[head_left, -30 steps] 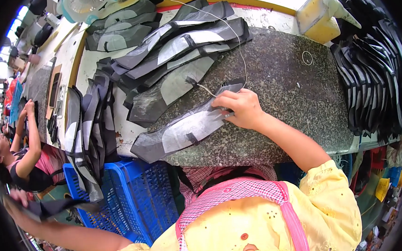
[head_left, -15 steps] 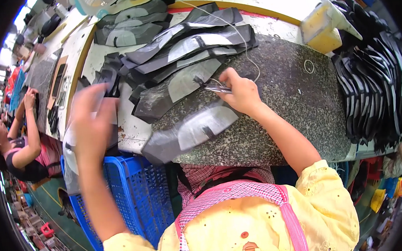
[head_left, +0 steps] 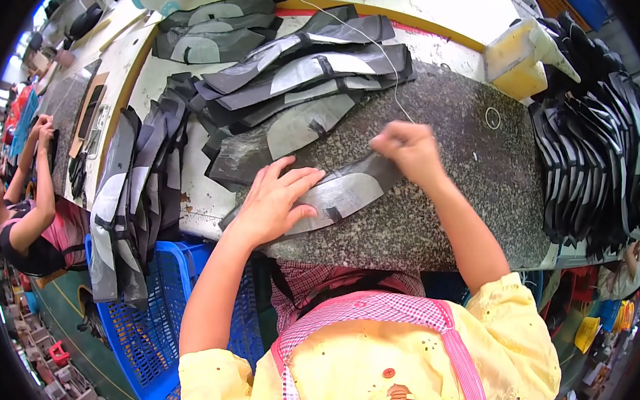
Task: The recorder is manually trimming excess threads from stitched shoe upper components using clippers and then sorting/stacking them.
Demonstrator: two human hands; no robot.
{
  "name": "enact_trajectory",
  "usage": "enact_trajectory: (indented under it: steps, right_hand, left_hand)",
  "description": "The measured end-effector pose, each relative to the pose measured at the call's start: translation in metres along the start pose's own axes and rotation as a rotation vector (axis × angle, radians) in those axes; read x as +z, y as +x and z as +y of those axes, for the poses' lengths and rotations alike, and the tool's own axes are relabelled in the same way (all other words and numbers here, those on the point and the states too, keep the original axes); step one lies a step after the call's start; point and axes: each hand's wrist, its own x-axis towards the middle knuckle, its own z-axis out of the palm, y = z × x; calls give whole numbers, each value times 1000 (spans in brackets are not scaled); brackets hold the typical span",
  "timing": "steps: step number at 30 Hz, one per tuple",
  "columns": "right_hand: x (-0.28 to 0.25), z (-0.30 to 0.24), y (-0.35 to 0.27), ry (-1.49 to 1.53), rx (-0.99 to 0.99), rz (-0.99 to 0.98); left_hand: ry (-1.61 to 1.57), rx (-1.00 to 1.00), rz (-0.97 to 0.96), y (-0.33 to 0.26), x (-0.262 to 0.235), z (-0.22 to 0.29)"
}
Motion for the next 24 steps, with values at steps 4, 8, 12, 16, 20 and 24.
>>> enact_trajectory:
  steps: [4,8,12,16,20,24]
  right_hand:
    - [-75,-9,1,471,-111,282]
    - [-46,-53,-30,180,47,-290]
    - [-23,-53,-47,303,28,-381]
    - [-17,-60,-57,103,-382,-330]
    - [-28,-60,-47,384,-254,-299]
    - [-22,-59,-47,195,-61,-785]
  left_hand:
    - [172,4,14,1,-2,11]
    - [-43,81,158,15,-17,41]
    - [-564,35,275,26,-10,71]
    - [-433,277,448,27,9,73]
    - [-577,174,187,10,21,79]
    - [-1070,247,291,-26,14,82]
